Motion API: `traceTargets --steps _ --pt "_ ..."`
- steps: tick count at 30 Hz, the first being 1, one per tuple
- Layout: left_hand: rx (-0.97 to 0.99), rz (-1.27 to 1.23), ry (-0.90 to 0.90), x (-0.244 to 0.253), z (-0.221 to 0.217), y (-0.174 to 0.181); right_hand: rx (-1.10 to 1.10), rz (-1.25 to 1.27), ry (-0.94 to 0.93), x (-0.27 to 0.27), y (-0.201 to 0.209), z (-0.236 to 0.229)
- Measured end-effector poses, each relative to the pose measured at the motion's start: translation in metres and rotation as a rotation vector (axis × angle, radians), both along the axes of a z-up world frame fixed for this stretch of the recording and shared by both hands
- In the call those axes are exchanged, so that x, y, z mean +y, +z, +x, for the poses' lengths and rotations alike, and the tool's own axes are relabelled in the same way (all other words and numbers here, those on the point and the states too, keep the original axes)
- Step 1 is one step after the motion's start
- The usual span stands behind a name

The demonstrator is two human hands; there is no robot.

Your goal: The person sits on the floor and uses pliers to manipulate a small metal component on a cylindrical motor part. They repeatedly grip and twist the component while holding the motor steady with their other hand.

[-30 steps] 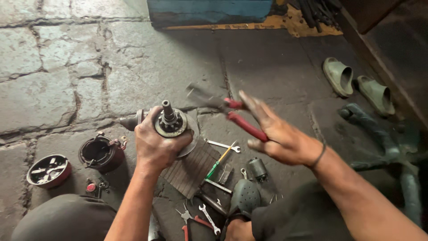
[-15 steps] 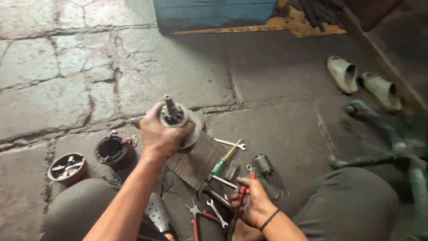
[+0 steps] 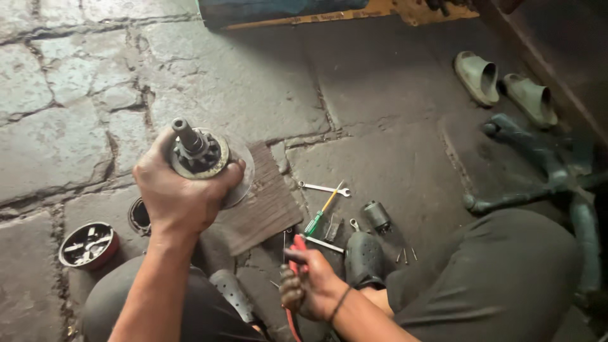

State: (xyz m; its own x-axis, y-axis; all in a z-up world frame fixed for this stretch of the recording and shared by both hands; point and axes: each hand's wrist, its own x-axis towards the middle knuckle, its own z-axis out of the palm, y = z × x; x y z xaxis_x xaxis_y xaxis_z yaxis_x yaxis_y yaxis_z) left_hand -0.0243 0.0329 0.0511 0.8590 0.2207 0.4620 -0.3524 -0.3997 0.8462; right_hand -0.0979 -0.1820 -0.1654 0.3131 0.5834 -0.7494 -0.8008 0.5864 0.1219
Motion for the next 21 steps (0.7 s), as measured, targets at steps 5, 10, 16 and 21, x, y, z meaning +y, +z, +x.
traceTargets --steps 5,10,16,21 --pt "-0.009 0.017 0.011 0.002 -0.001 -0.005 0.075 -0.285 -0.121 -0.035 0.000 -0.038" --pt "0.003 0.039 0.049 0.001 0.001 -0.010 -0.138 -0.464 -0.085 -0.053 0.008 -0.034" --pt "0.031 -0.009 0.032 -0.007 -0.004 -0.008 -0.207 -0.585 -0.085 -0.032 0.004 0.013" --pt "-0.015 0.016 0.061 -0.012 -0.005 -0.004 -0.305 -0.452 -0.065 0.012 -0.010 0.039"
